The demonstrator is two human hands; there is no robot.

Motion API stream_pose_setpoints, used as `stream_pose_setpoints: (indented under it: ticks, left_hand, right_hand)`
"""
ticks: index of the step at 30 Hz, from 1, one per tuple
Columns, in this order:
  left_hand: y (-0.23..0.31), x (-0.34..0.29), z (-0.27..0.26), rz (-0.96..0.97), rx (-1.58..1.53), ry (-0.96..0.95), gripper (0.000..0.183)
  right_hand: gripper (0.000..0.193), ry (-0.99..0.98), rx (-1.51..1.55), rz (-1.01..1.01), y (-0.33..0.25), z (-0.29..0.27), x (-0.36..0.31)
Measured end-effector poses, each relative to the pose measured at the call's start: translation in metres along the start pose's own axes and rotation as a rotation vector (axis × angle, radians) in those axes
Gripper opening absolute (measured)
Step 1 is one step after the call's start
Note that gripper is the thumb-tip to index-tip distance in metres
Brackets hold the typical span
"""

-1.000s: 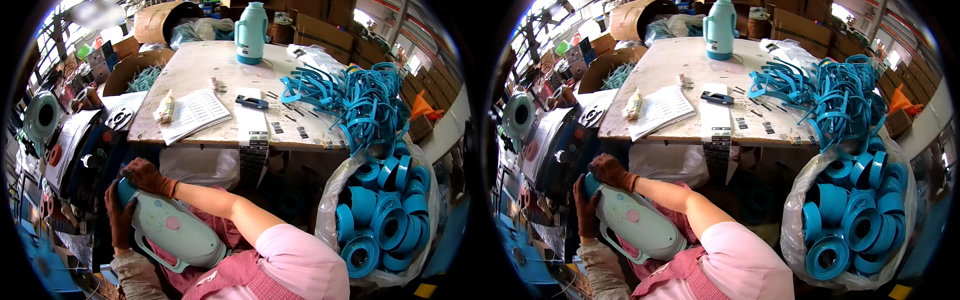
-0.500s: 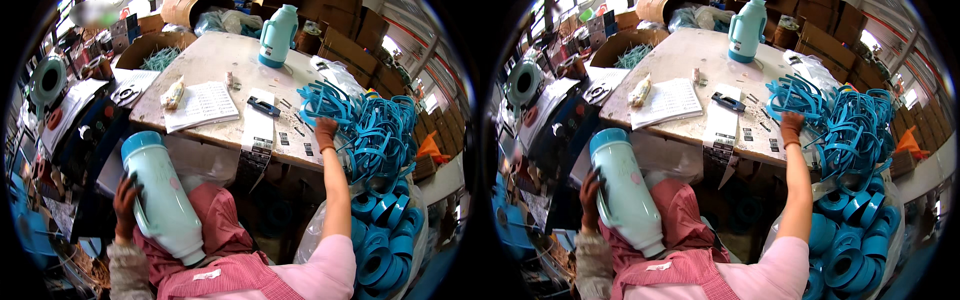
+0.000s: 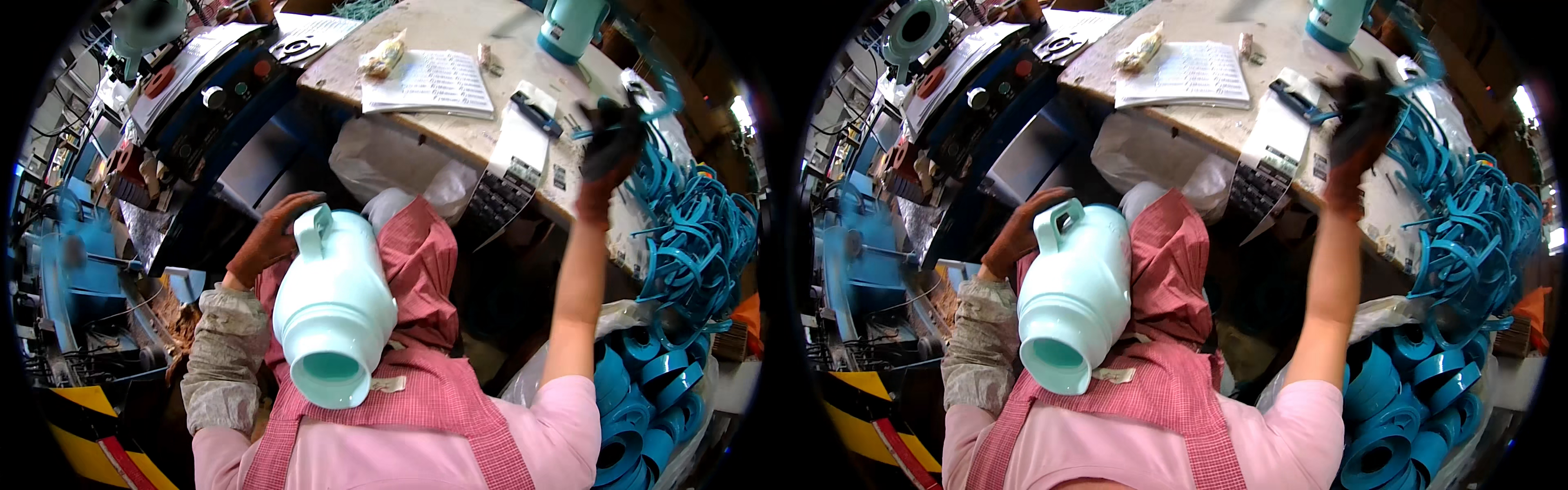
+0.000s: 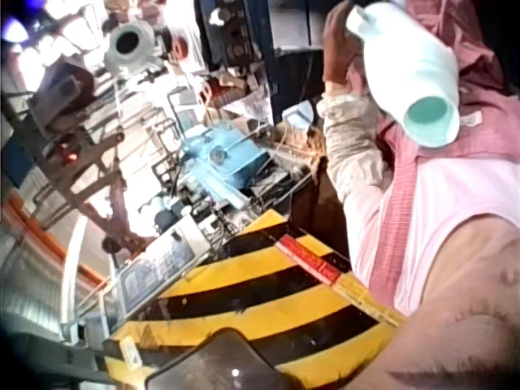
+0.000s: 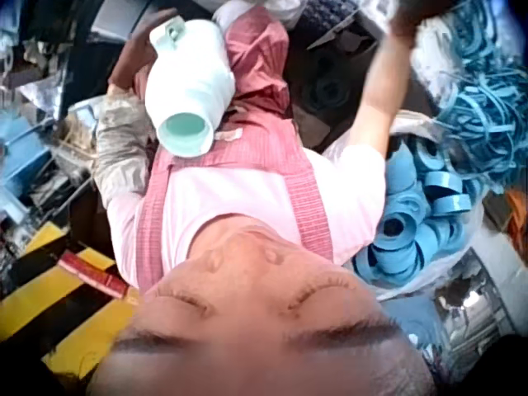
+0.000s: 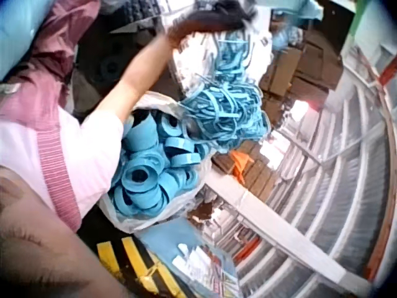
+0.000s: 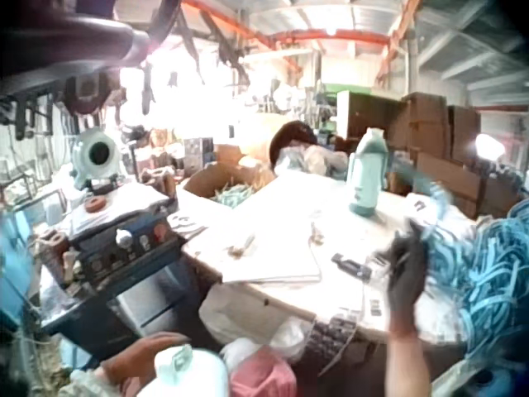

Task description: The person assembles light blue plastic pitchers by attaching blue lids and handles. They wipe the pitcher bodies with a cloth, apply labels, and place the finished units on a table. The process is repeated for multiple units in a factory setting.

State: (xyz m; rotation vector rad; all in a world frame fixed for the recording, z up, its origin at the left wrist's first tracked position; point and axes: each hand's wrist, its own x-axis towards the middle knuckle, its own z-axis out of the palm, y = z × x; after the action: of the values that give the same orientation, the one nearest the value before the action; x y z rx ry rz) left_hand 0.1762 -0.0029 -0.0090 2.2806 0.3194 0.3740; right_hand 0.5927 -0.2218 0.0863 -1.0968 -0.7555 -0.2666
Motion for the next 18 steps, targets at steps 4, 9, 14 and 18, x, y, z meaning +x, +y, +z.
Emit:
stream_pose_setpoints:
  ticks: [4,9,14,18]
  left_hand:
    - [0.018,-0.054,-0.023,-0.153,-0.295,0.269,0.044]
    - [0.070,-0.088,-0.018,-0.283,-0.699,0.360,0.048]
    - [0.071,-0.086,-0.005,-0.167,-0.807,0.359,0.067]
    - [0.080,-0.090,-0.003,-0.171,-0.726,0.338,0.060]
  right_hand:
    - [0.039,-0.229,0.731,0.802,-0.056,0.075,-0.172]
    - [0.042,-0.272,0.538,0.806,-0.081,0.088,-0.246]
    - [0.036,-0.391,0.625,0.893,-0.088,0.090,-0.268]
    - [0.037,-0.491,0.395,0.677,-0.088,0.098,-0.280]
